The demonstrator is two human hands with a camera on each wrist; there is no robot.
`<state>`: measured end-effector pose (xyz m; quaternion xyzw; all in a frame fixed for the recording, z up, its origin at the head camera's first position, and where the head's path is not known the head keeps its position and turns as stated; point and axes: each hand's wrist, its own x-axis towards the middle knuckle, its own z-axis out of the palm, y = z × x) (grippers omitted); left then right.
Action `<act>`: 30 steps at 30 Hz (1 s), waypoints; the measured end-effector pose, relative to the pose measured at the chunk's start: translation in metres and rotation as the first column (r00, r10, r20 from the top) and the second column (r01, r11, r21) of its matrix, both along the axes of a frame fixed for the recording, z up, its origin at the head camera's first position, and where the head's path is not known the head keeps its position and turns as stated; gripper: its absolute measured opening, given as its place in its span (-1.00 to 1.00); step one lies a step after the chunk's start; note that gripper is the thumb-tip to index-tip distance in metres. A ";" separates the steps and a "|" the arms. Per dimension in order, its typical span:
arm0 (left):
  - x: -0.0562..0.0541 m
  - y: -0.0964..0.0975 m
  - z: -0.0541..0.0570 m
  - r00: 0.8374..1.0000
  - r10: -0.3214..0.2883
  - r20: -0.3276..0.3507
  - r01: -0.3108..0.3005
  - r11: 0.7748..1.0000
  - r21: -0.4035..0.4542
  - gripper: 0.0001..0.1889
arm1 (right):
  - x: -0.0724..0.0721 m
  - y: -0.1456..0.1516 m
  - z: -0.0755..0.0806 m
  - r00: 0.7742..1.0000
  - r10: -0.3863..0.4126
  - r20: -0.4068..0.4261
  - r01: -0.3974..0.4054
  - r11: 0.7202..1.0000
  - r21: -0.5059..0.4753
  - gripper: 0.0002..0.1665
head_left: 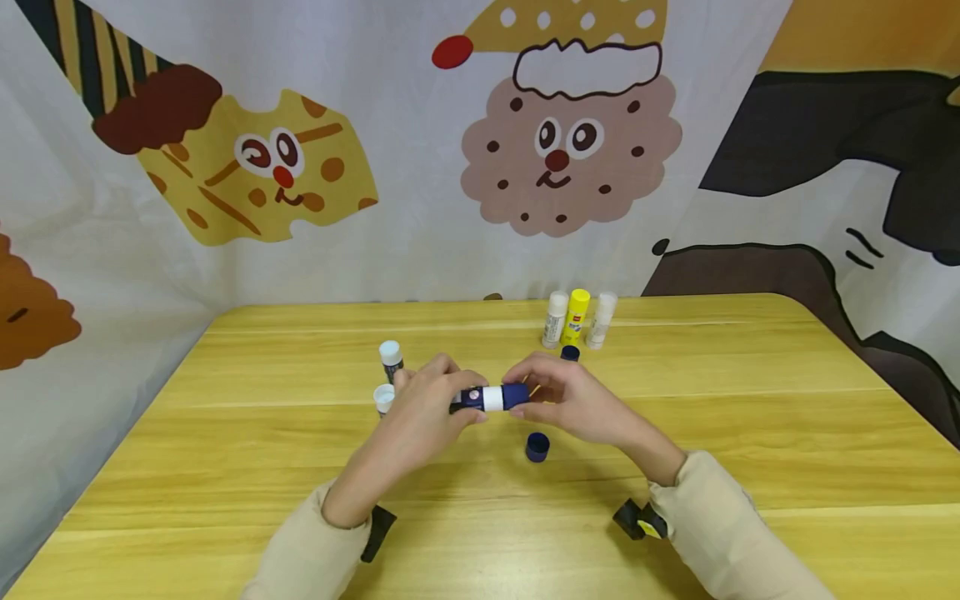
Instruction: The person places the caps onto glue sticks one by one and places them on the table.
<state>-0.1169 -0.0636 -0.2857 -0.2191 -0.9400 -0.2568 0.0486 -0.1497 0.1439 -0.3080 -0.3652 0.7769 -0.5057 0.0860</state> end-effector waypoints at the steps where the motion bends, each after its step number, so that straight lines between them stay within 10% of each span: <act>1: 0.000 0.000 0.000 1.000 -0.001 -0.002 0.001 1.000 0.000 -0.70 | 0.000 0.000 0.000 1.000 0.003 0.001 -0.003 1.000 -0.004 -0.69; 30: 0.002 -0.001 0.004 1.000 -0.024 -0.002 0.024 1.000 0.010 -0.69 | 0.006 -0.004 0.004 0.999 0.022 -0.031 -0.025 0.996 -0.087 -0.68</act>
